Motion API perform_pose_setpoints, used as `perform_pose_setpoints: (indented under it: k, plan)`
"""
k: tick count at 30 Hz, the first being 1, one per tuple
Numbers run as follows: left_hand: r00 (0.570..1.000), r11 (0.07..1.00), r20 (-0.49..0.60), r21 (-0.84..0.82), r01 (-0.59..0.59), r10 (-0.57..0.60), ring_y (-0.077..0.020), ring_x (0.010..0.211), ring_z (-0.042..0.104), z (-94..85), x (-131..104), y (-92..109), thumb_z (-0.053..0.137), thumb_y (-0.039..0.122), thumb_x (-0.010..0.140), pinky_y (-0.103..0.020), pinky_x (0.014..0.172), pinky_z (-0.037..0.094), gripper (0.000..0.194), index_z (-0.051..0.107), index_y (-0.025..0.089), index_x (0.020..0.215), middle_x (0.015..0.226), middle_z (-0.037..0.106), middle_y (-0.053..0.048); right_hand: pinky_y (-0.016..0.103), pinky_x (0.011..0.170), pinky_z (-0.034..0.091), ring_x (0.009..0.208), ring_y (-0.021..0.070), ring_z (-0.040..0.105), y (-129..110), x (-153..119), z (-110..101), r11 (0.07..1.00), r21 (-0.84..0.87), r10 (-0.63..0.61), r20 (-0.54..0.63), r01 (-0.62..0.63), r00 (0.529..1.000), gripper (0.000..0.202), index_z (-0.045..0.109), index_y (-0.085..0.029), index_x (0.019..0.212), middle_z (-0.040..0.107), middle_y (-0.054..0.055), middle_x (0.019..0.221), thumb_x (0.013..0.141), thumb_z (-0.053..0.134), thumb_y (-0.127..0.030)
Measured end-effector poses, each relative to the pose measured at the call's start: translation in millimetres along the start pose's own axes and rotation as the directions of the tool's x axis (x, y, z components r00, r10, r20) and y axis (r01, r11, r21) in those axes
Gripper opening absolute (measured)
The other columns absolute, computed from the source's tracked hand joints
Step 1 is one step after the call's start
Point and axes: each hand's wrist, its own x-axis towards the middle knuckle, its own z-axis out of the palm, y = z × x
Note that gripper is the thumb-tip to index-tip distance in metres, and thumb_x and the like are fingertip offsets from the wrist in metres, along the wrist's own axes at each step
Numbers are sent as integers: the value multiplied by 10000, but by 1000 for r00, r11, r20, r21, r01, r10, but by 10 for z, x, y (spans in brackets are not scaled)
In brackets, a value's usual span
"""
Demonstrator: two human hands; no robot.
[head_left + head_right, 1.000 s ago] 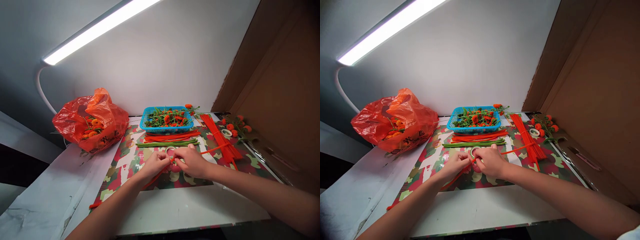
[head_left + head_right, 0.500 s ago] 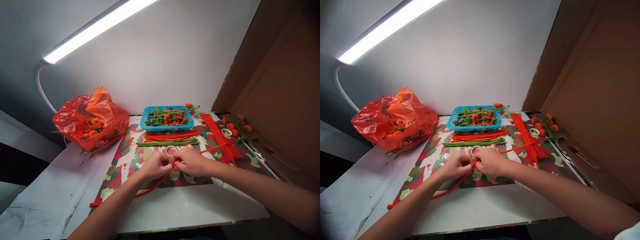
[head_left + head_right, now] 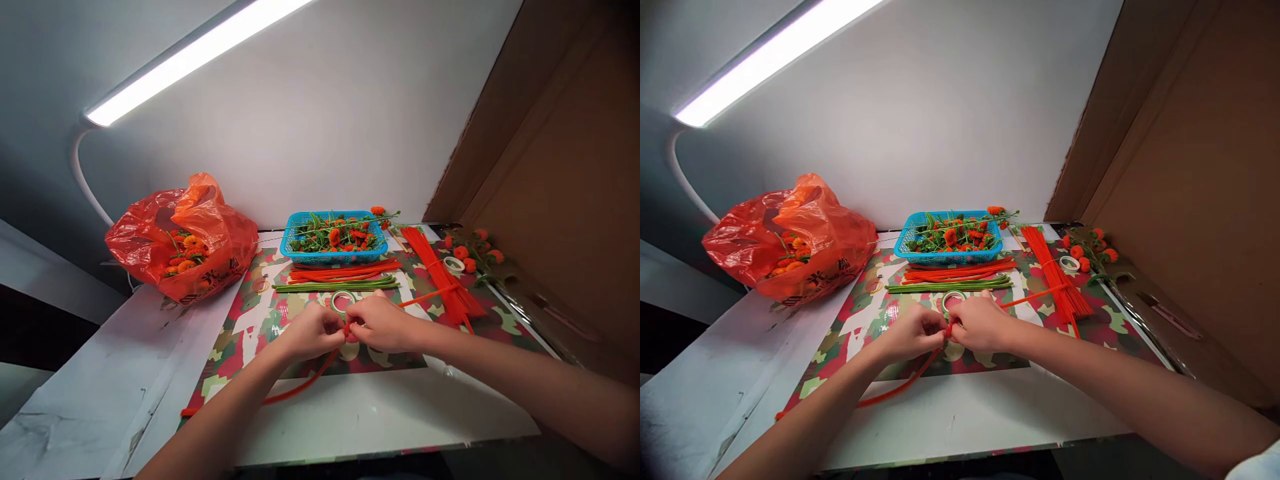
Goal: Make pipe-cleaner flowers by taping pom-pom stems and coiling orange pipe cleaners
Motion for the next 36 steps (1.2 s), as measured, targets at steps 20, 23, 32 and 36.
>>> perform_pose_setpoints:
  k: [20, 23, 32, 36]
  plan:
    - [979, 852, 44, -486, 196, -200, -128, 454, 562, 72, 37, -63, 485, 188, 679, -224, 454, 445, 96, 544, 161, 608, 510, 588, 17, 293, 711, 199, 576, 88, 432, 42, -7, 70, 997, 76, 5, -143, 6, 990, 143, 553, -177, 678, 603, -52, 618, 746, 448, -107]
    - [979, 808, 59, -556, 194, -195, -116, 452, 548, 60, 56, -44, 493, 176, 656, -222, 471, 444, 94, 542, 157, 578, 489, 573, 19, 286, 690, 191, 567, 84, 417, 53, -10, 75, 996, 83, -5, -171, 20, 985, 136, 530, -175, 657, 591, -58, 607, 736, 449, -99]
    - [928, 562, 222, -745, 359, -298, -68, 420, 480, 37, 81, -24, 561, 251, 641, -185, 456, 374, 141, 531, 145, 553, 463, 527, 21, 285, 690, 194, 591, 92, 431, 24, -13, 45, 994, 106, -11, -202, 33, 979, 138, 516, -176, 645, 587, -52, 611, 770, 473, -136]
    - [917, 567, 228, -729, 383, -327, -95, 455, 535, -52, 53, 26, 569, 318, 693, -207, 478, 410, 191, 569, 136, 636, 535, 591, -12, 286, 706, 209, 585, 92, 441, 17, -33, -10, 994, 110, 7, -165, 11, 986, 152, 540, -177, 671, 595, -50, 616, 795, 471, -124]
